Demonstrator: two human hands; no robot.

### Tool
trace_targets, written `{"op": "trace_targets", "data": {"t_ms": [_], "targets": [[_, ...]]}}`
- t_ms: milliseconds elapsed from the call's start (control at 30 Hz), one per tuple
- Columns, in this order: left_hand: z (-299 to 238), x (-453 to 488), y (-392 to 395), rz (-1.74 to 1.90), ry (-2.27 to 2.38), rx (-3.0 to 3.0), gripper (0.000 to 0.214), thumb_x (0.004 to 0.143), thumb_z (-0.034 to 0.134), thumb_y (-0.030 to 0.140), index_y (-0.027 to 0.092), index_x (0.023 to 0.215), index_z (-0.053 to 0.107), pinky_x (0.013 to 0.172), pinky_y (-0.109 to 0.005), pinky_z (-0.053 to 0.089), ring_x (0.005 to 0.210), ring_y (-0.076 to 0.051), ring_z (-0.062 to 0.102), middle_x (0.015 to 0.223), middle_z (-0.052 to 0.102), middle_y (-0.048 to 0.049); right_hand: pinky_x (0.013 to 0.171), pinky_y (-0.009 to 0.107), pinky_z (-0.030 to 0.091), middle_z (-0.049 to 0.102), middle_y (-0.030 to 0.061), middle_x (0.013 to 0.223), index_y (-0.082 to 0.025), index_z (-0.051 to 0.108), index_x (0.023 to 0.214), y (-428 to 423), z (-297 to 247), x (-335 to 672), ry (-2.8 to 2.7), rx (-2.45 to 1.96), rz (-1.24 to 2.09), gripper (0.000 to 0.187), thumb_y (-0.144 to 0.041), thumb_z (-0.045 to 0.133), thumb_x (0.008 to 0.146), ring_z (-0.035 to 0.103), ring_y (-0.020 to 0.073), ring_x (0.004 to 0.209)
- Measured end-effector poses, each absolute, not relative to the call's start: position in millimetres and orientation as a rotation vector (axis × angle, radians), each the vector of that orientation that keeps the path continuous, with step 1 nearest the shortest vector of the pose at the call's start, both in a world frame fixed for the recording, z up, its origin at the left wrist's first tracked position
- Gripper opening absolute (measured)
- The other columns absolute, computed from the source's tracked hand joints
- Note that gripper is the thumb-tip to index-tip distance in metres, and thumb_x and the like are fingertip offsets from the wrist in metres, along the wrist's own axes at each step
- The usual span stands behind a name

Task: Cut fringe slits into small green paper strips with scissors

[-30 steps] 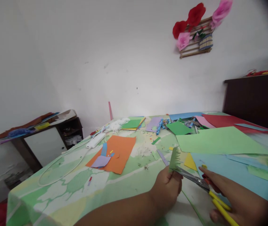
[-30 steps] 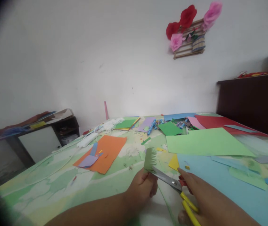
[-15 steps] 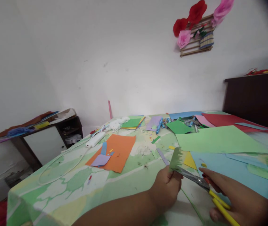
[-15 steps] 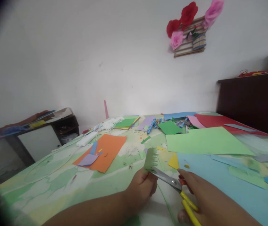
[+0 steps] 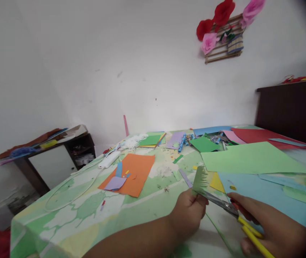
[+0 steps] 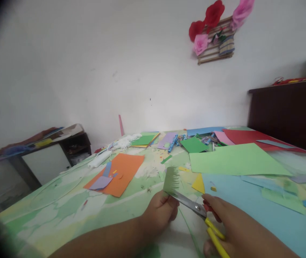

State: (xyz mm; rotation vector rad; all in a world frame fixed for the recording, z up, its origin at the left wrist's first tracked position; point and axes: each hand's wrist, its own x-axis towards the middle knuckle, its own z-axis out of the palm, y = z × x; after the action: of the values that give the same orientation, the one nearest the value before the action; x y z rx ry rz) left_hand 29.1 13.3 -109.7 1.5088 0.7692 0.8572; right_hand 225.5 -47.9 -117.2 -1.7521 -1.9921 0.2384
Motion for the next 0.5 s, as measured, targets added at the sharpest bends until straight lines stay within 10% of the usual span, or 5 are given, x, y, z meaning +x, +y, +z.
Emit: {"op": "trace_targets", "data": {"t_ms": [500], "targets": [[-104.8, 28.5, 13.2, 0.797, 0.627, 1.328, 0.054, 0.062, 0.062, 0.071, 0.020, 0.061, 0.042, 0.041, -0.026, 0.013, 0.037, -0.004, 0.022, 0.038, 0.030, 0.0105, 0.082, 0.035, 0.051, 0.060, 0.0056, 0.117, -0.025, 0.056, 0.117, -42.3, -125.6, 235.2, -1.940, -1.655, 0.346, 0.060, -0.025, 0.064, 0.057, 0.058, 0.0285, 0.100]]}}
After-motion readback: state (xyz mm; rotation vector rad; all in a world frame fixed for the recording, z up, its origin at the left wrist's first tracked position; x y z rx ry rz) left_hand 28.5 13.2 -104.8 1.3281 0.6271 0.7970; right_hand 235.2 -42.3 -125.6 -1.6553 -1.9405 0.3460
